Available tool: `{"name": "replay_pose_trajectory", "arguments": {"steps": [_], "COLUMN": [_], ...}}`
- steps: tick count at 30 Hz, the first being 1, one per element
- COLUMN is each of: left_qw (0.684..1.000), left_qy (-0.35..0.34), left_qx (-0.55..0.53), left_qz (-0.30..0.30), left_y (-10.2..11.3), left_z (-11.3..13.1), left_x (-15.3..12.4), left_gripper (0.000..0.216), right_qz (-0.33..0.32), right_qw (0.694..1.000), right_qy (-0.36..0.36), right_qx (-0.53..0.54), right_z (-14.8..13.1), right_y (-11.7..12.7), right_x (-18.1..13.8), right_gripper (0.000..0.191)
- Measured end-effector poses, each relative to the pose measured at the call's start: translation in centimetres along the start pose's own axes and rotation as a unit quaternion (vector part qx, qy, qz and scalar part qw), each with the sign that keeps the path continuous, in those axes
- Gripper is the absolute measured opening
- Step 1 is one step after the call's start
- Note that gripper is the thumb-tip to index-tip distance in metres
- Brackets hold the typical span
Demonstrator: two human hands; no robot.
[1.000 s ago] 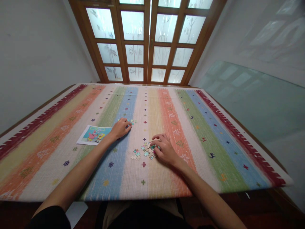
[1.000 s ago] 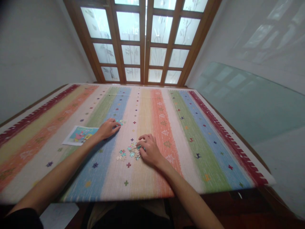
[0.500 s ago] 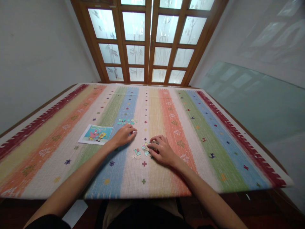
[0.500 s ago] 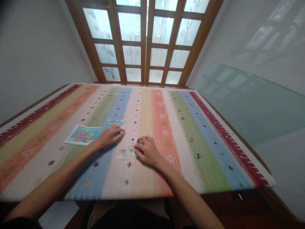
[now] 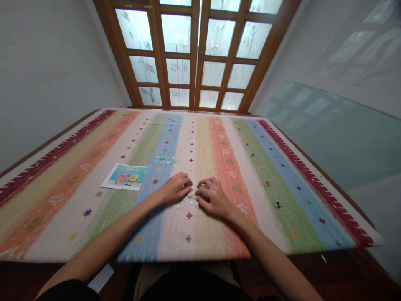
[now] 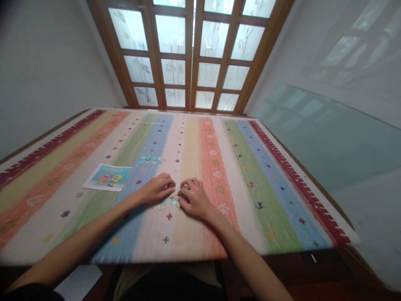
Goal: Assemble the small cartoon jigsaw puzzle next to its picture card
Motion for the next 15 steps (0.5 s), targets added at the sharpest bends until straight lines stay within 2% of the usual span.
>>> {"name": "replay_pose_trajectory", "arguments": {"steps": [4,11,15], "left_qw": [0.999,0.984,0.976], "left_qy": [0.022,0.094,0.112], "left_qx": [0.03,0.115,0.142], "left_qz": [0.025,0.098,0.117], "left_y": [0.8,3.1,4.0], "left_z": [-1.6,-6.2,-7.7], "left_x": [-0.2,-0.2,0.1], "left_gripper": [0.013,0.011,0.012], "right_qz": [0.002,-0.001,-0.001], "right_qw": [1.0,1.0,1.0], "right_qy": [0.004,0.004,0.008], "right_qx": [0.0,-0.001,0.002], "right_z": [-0.1,-0.1,-0.2], "right_y": [0.0,0.1,0.2], "right_x": [0.0,0.0,0.0], "right_gripper": [0.007,0.008,0.008]}}
Point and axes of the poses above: each hand's wrist, its own x-axis towards the middle knuckle, its own y-axis out of the back of the hand, z = x × y, the point moved 6 cm from there along x, towards the middle knuckle, and after that the axes turned 14 degrees about -y, right-handed, at the moved point
